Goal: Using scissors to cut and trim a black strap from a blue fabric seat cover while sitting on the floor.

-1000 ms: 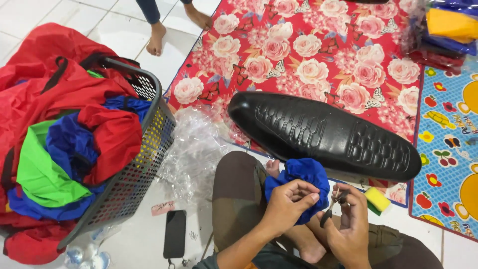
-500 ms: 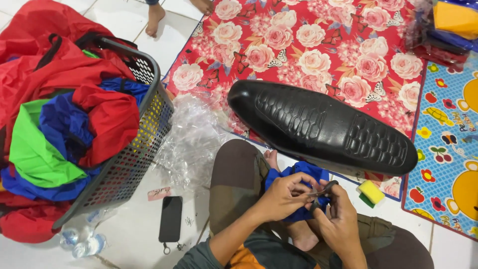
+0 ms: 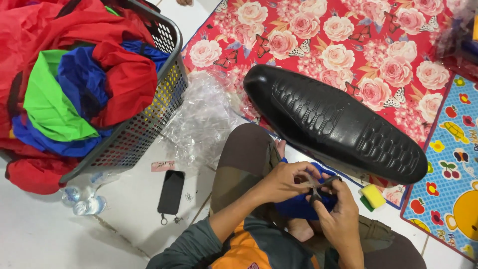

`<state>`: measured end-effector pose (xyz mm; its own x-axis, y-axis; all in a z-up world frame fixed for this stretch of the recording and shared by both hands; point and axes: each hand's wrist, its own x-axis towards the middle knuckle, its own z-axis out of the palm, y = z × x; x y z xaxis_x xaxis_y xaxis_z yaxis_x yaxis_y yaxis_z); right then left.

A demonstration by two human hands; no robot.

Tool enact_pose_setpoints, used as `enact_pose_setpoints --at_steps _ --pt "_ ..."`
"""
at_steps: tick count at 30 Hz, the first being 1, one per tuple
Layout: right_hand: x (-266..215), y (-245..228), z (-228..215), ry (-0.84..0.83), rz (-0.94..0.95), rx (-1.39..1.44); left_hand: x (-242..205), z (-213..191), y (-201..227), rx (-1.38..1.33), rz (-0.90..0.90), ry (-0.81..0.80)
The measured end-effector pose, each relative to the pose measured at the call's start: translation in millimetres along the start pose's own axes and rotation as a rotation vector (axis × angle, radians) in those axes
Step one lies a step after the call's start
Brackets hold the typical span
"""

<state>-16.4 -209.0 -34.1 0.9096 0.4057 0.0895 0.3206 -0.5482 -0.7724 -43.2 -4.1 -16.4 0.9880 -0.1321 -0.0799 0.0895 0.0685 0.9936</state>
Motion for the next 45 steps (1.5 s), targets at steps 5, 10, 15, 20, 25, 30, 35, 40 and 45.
enact_pose_setpoints --at_steps 5,10,15,20,25,30,35,40,45 --pt "-1.9 0.0 -2.2 -0.016 0.021 -0.048 1.9 -15.1 -6.0 0.103 -0.005 0.142" --pt "-0.1 -7.8 -4.5 0.008 0.035 -0.038 9.8 -52.0 -50.3 -0.186 0.102 0.474" --pt "0.7 -3.7 -3.5 0.005 0.027 -0.034 1.1 -128.8 -109.5 -0.357 0.007 0.965" --pt "-0.6 -3.7 -7.5 0.012 -0.028 -0.046 -14.3 -194.9 -221.5 -0.086 -0.321 1.177" --pt "-4.7 -1.0 -10.7 -0.016 -0.019 -0.062 -17.0 -242.3 -285.7 0.462 -0.748 0.945" --pt "-8.2 -5.3 -13.5 0.029 0.04 -0.078 -9.4 -252.1 -293.9 0.581 -0.806 0.87" --pt "-8.3 -12.9 -16.1 -0.004 0.074 -0.067 2.2 -266.0 -283.7 0.749 -0.877 0.74" --pt "-9.3 -11.4 -14.9 -0.027 0.099 -0.033 12.4 -256.5 -242.5 0.677 -1.009 0.747" --pt "-8.9 -11.3 -16.4 -0.064 0.162 -0.042 13.1 -250.0 -230.3 0.734 -1.051 0.668"
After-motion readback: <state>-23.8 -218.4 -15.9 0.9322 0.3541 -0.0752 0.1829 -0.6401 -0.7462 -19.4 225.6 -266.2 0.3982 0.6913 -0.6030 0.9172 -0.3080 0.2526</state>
